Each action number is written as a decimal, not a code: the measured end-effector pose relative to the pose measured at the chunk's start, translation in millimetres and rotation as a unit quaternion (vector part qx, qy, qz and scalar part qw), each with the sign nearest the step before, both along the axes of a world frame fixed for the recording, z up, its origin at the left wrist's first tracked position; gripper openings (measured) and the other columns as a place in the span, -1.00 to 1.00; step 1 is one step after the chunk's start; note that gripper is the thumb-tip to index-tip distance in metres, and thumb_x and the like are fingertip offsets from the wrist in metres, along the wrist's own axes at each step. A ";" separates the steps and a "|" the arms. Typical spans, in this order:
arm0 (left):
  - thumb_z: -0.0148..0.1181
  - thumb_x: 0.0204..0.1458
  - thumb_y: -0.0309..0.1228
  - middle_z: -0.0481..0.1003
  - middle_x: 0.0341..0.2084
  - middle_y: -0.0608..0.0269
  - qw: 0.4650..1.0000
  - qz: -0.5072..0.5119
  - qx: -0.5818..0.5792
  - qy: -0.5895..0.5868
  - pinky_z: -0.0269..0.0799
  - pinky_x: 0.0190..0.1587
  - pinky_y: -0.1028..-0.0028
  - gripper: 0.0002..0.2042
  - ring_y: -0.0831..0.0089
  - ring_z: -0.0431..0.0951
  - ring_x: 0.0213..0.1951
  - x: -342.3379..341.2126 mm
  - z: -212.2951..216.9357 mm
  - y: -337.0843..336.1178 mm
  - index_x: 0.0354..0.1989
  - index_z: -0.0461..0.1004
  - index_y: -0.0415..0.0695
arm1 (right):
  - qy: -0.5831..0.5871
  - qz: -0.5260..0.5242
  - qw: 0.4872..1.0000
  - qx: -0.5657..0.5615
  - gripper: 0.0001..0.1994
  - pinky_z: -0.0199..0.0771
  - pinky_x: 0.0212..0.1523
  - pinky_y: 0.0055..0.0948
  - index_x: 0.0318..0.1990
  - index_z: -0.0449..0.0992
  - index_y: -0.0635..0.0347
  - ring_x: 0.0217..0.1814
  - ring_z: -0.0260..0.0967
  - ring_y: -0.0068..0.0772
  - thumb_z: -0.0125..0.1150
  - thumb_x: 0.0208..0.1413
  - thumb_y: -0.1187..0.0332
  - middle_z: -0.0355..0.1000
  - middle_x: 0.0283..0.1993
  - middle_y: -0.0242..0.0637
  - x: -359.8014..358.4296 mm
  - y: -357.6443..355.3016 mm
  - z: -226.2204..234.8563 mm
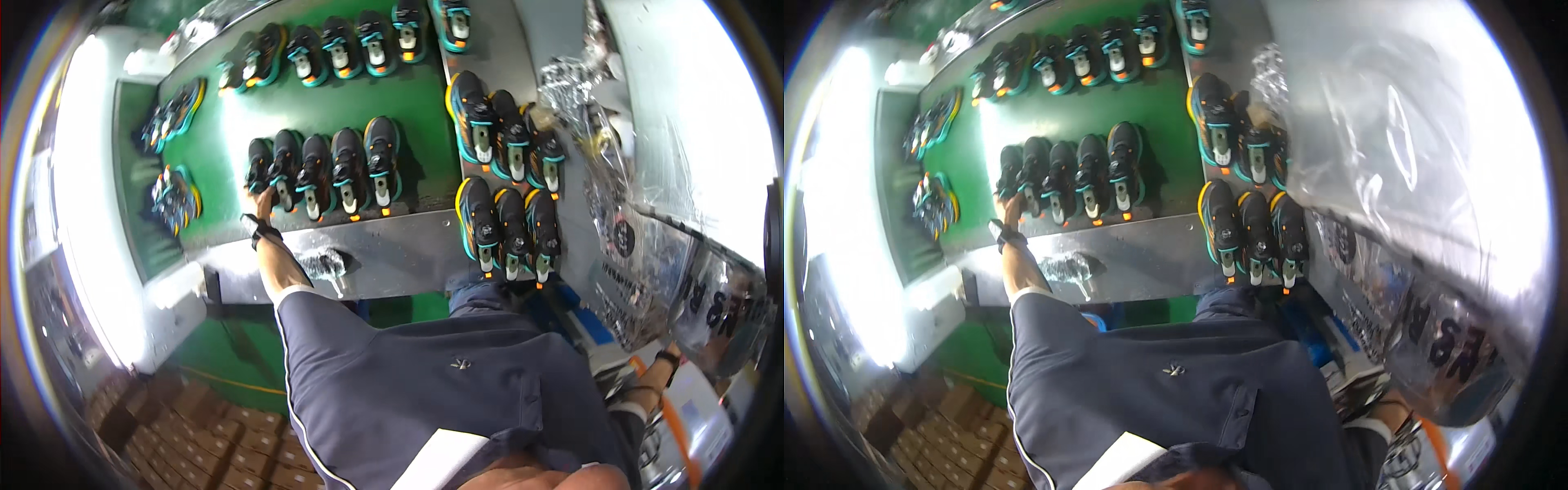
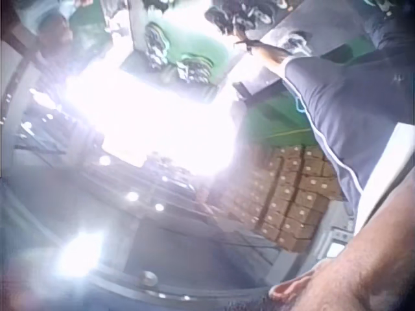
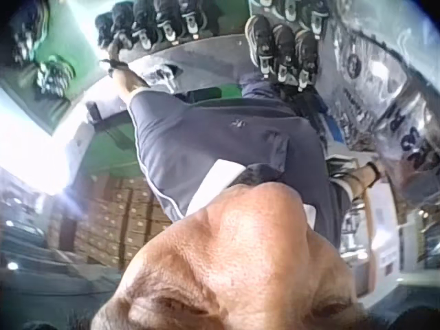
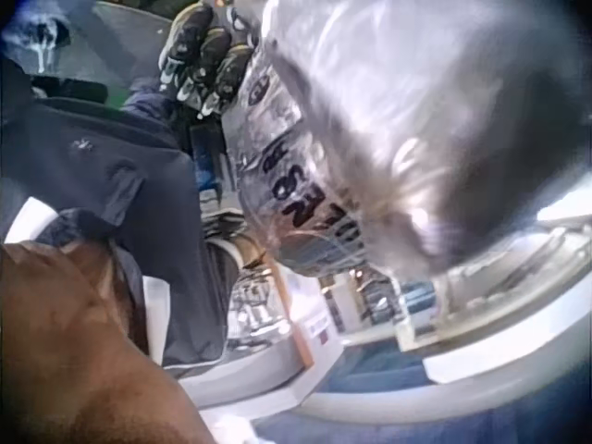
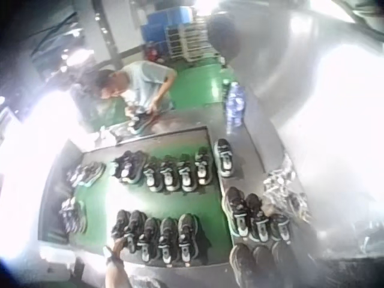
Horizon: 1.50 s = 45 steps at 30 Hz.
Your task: The person is operating a shoe-pressing machine to shape footwear and then placing the finished items on a conveyor belt.
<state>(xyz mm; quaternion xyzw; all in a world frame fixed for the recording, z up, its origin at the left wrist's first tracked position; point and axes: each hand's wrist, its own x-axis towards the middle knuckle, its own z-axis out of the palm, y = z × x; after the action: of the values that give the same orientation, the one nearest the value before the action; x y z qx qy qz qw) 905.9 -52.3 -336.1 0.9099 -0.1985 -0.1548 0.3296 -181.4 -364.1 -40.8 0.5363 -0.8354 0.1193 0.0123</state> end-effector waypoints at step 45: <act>0.08 -0.07 0.35 0.41 0.07 -0.25 0.641 -0.611 -0.207 -0.415 0.26 0.19 0.14 -0.09 -0.10 0.39 0.15 -558.5 625.7 -592.2 0.23 0.29 -0.24 | -0.237 -0.035 0.946 -0.220 -0.68 0.41 -0.08 -0.11 -0.21 0.55 0.29 -0.11 0.45 0.11 0.25 0.03 0.19 0.51 -0.21 0.05 136.7 6.0 46.4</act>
<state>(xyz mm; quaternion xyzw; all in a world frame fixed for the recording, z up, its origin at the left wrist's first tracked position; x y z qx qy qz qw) 347.4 -644.5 289.6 0.4583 -0.8523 0.1182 0.2226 -44.7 -358.1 5.6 0.4470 -0.7854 0.4235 -0.0640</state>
